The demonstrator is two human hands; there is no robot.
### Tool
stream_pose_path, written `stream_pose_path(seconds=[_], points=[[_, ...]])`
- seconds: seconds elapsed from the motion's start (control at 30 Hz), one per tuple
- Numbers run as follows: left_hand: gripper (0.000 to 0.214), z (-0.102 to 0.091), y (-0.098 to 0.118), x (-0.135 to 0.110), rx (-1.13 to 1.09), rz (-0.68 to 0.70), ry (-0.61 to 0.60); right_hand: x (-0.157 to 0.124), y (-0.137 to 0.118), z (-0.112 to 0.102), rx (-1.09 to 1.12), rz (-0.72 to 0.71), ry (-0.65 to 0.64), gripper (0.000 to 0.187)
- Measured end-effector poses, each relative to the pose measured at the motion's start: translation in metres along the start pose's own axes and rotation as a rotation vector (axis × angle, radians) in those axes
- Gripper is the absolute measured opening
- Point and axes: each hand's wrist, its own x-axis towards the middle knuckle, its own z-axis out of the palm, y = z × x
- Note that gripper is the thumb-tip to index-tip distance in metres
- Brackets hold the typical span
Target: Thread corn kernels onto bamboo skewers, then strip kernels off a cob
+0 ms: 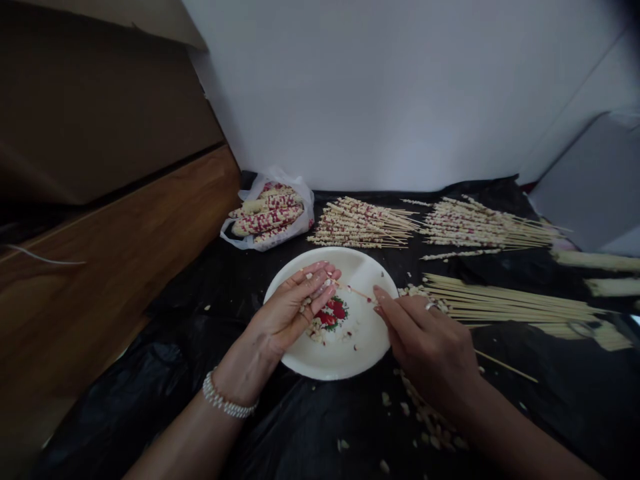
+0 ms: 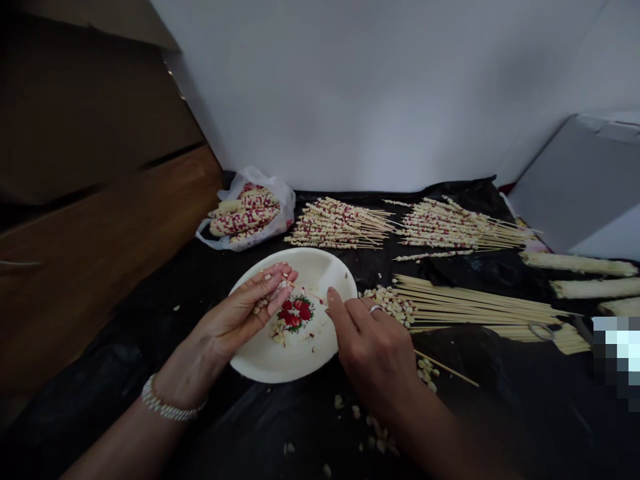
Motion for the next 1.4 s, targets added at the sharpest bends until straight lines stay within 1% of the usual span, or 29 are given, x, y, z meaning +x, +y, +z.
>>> stream_pose_path(seconds=[0.07,0.2,0.27,0.43,0.5,0.57,0.63,0.7,0.77,0.87,0.93,1.0,1.1,1.17,1.23,1.3,1.37,1.4], points=[[0.037,0.000,-0.001,0.000,-0.011,0.008,0.011,0.000,0.000,0.001,0.000,0.002,-0.001,0.034],[0.038,-0.001,-0.003,0.000,-0.029,0.023,-0.017,0.000,0.000,0.002,0.011,0.001,0.013,0.034],[0.039,0.000,-0.003,-0.001,-0.028,0.025,-0.004,0.000,0.000,0.002,0.023,0.002,0.015,0.034],[0.040,0.003,-0.002,-0.003,-0.005,-0.006,0.032,-0.002,-0.001,0.003,0.038,0.007,0.019,0.036],[0.040,0.002,-0.002,-0.002,0.003,-0.019,0.028,-0.002,-0.001,0.003,0.047,0.011,0.021,0.036],[0.038,-0.002,-0.004,0.000,0.009,-0.015,-0.016,-0.002,-0.002,0.003,0.052,0.019,0.021,0.033],[0.034,-0.006,-0.006,0.002,0.024,0.005,-0.088,0.000,-0.003,0.002,0.058,0.024,0.024,0.030],[0.028,-0.008,-0.008,0.004,0.049,0.036,-0.158,0.000,-0.004,0.002,0.063,0.030,0.032,0.028],[0.021,-0.009,-0.009,0.005,0.075,0.068,-0.204,0.000,-0.004,0.002,0.066,0.035,0.027,0.028],[0.016,-0.006,-0.009,0.004,0.114,0.099,-0.209,-0.002,-0.004,0.003,0.056,0.028,0.000,0.030],[0.017,-0.004,-0.009,0.003,0.139,0.111,-0.197,-0.005,-0.005,0.003,0.043,0.014,-0.014,0.036],[0.020,-0.002,-0.009,0.002,0.168,0.108,-0.210,-0.006,-0.005,0.003,0.030,-0.005,-0.021,0.041],[0.027,-0.001,-0.009,-0.001,0.213,0.051,-0.274,-0.005,-0.005,0.001,0.043,-0.036,-0.022,0.042],[0.027,-0.001,-0.009,-0.002,0.192,0.005,-0.299,-0.004,-0.004,0.001,0.053,-0.021,-0.018,0.038],[0.024,-0.002,-0.006,-0.002,0.098,-0.061,-0.293,-0.002,-0.002,0.001,0.035,0.027,-0.006,0.035],[0.024,-0.004,-0.003,0.000,-0.018,-0.157,-0.277,-0.001,0.000,0.002,0.014,0.056,-0.011,0.034],[0.025,-0.005,0.000,0.002,-0.099,-0.229,-0.263,0.000,0.001,0.002,0.014,0.054,-0.019,0.034],[0.028,-0.004,0.001,0.002,-0.116,-0.239,-0.257,0.000,0.001,0.002,0.018,0.047,-0.020,0.035]])
